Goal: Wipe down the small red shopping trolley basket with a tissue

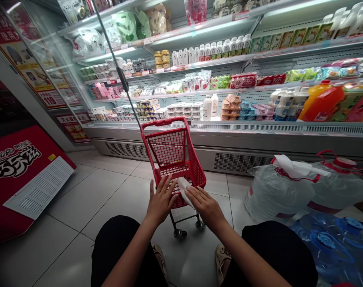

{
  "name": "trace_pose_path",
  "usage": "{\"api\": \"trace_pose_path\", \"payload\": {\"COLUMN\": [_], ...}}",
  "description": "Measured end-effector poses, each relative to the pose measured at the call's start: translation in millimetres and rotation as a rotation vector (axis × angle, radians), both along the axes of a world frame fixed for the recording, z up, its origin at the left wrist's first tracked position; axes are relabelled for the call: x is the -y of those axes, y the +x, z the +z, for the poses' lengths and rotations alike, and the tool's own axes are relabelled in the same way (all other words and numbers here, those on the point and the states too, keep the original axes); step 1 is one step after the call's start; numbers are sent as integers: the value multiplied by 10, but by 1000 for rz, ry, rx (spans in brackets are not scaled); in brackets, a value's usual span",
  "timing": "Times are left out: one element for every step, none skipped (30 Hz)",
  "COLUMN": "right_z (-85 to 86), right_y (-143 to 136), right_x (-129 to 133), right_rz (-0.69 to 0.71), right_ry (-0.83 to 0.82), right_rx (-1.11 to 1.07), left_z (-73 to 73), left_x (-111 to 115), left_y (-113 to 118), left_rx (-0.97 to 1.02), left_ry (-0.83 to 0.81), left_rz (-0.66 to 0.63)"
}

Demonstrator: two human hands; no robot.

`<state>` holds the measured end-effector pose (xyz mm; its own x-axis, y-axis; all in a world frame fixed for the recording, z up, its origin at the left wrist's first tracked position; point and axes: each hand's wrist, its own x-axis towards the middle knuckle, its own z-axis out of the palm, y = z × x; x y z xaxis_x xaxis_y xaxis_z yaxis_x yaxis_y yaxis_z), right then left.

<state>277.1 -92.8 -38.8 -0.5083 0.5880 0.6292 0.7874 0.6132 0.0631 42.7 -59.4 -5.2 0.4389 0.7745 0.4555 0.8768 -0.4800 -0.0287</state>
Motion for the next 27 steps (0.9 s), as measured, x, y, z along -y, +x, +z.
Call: {"api": "trace_pose_path", "payload": {"right_z": [20, 37, 52, 64, 72, 74, 71, 60, 43, 20, -5, -29, -48, -59, -59, -49, -30, -6, 21, 46, 67, 83, 96, 108, 123, 145, 175], "right_y": [88, 201, 327, 450, 559, 641, 688, 698, 672, 615, 536, 445, 355, 276, 214, 177, 166, 181, 220, 279, 352, 434, 517, 597, 667, 724, 766], "right_x": [-34, -81, -137, -196, -251, -296, -325, -336, -327, -299, -256, -205, -151, -101, -61, -34, -23, -27, -46, -77, -117, -163, -212, -261, -307, -348, -383], "right_rz": [17, 23, 15, -2, -23, -42, -56, -64, -69, -74, -82, -90, -94, -94, -85, -66, -39, -6, 28, 60, 82, 88, 79, 52, 11, -36, -81], "right_ry": [8, 17, 24, 31, 36, 37, 35, 31, 27, 22, 15, 8, 1, -3, -5, -8, -11, -16, -23, -28, -28, -27, -28, -36, -53, -81, -116], "right_rx": [20, 36, 46, 50, 50, 46, 38, 26, 10, -7, -23, -34, -41, -42, -37, -24, -4, 21, 50, 76, 94, 98, 86, 55, 4, -67, -152], "left_z": [4, 7, 9, 12, 14, 17, 21, 25, 29, 29, 24, 11, -12, -44, -83, -127, -170, -208, -237, -254, -259, -254, -242, -225, -207, -190, -176], "left_x": [14, 27, 37, 45, 49, 51, 51, 51, 51, 56, 65, 80, 102, 129, 160, 193, 223, 249, 268, 280, 286, 286, 283, 278, 274, 272, 271], "left_y": [-25, -49, -70, -89, -102, -110, -112, -108, -95, -73, -42, -1, 48, 101, 155, 203, 241, 265, 271, 261, 237, 204, 167, 130, 97, 70, 49], "left_rx": [-5, -11, -18, -24, -29, -33, -34, -32, -27, -19, -10, 0, 8, 9, 8, 8, 11, 14, 17, 16, 10, -2, -14, -22, -24, -22, -18], "left_ry": [1, 2, 2, 2, 3, 4, 5, 8, 11, 14, 19, 25, 31, 34, 34, 32, 28, 24, 19, 13, 7, -1, -9, -16, -23, -29, -36], "left_rz": [8, 12, 13, 12, 8, 5, 2, 0, 0, 6, 21, 38, 50, 50, 42, 32, 29, 26, 25, 18, -2, -32, -64, -89, -104, -111, -113]}}
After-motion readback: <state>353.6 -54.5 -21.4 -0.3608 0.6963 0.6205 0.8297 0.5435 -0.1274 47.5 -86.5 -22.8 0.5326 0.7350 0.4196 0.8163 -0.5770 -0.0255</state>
